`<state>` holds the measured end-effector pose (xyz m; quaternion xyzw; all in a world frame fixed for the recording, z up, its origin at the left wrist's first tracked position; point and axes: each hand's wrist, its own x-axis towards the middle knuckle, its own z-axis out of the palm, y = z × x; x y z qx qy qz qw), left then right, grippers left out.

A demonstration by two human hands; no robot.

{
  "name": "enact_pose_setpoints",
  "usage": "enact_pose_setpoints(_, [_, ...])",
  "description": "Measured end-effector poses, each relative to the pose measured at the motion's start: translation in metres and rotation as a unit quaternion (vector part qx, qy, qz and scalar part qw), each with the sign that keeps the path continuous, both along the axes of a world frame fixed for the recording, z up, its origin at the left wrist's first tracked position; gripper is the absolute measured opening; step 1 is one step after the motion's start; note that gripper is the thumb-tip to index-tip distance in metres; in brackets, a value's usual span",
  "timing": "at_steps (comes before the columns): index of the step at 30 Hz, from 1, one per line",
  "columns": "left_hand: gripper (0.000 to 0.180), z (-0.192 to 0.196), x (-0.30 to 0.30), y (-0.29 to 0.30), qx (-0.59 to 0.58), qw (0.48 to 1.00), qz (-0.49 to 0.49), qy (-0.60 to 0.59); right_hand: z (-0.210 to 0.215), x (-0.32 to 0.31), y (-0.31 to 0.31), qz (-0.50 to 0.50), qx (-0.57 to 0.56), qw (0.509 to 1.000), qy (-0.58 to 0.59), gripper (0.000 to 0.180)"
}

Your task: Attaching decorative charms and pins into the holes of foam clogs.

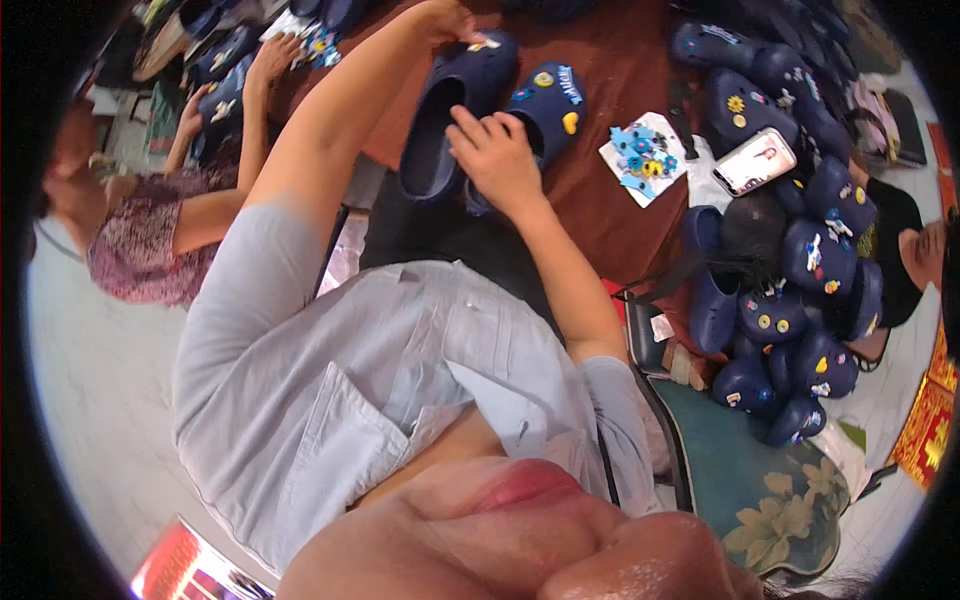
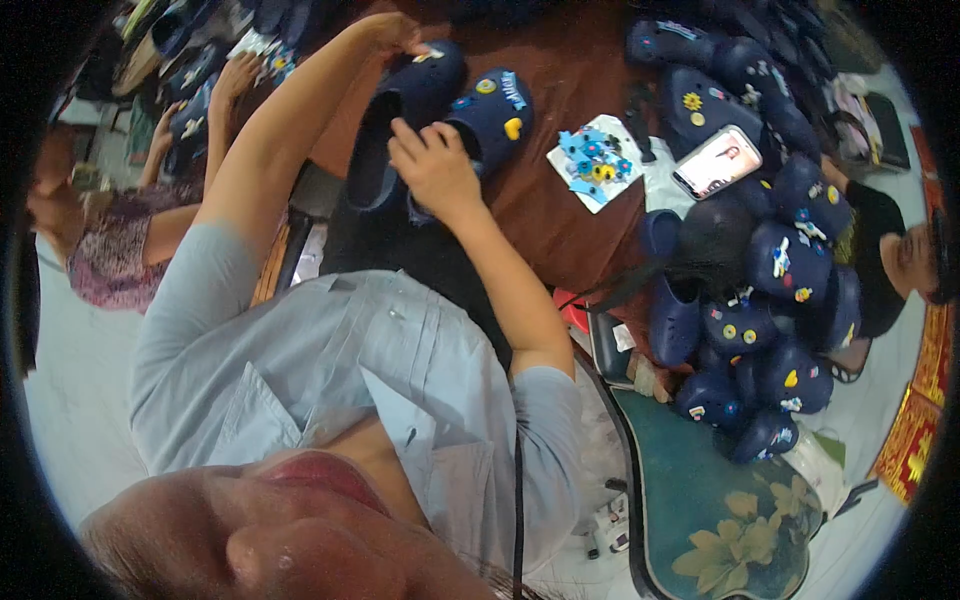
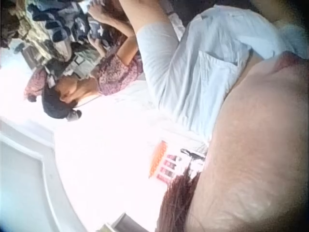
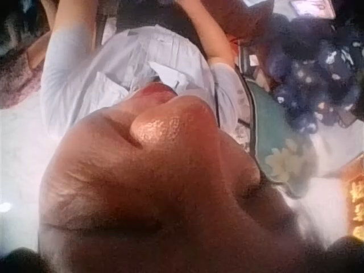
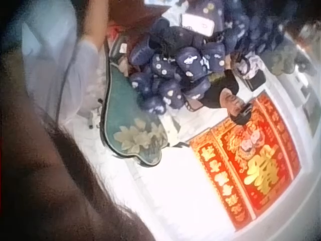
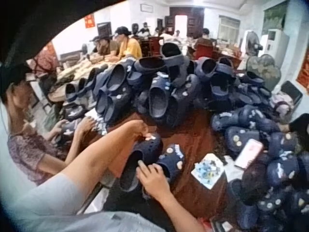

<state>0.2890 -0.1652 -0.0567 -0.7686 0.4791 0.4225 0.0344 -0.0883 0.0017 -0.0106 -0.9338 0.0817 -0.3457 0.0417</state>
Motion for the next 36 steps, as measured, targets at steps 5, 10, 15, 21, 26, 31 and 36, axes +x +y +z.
enact_pose_setpoints(5, [0.074,0.022,-0.072,0.038,-0.248,0.947,-0.107,0.176,-0.004,-0.013,-0.004,-0.026,0.008,1.0,0.006,0.028])
enact_pose_setpoints(10, [0.067,0.048,-0.087,0.058,-0.153,0.978,0.04,0.135,0.002,-0.007,-0.003,-0.014,0.011,0.999,-0.029,0.024])
enact_pose_setpoints(15, [0.064,0.023,-0.08,0.063,-0.191,0.958,0.137,0.163,0.002,-0.003,-0.004,-0.02,-0.015,0.999,-0.03,0.021])
enact_pose_setpoints(21, [0.051,0.055,-0.115,0.076,-0.222,0.873,0.276,0.334,0.005,-0.004,-0.011,-0.015,-0.016,1.0,-0.023,0.02])
enact_pose_setpoints(26, [0.04,0.015,-0.113,0.1,-0.411,0.824,0.237,0.309,-0.002,-0.005,-0.002,0.013,-0.028,0.999,-0.008,0.022])
enact_pose_setpoints(31, [0.028,0.05,-0.149,0.113,-0.537,0.836,0.114,-0.008,0.003,-0.012,0.0,0.012,-0.018,1.0,0.015,0.025])
enact_pose_setpoints(36, [0.03,0.074,-0.163,0.124,-0.516,0.824,-0.044,-0.228,0.003,-0.011,-0.003,0.006,-0.015,1.0,0.019,0.024])
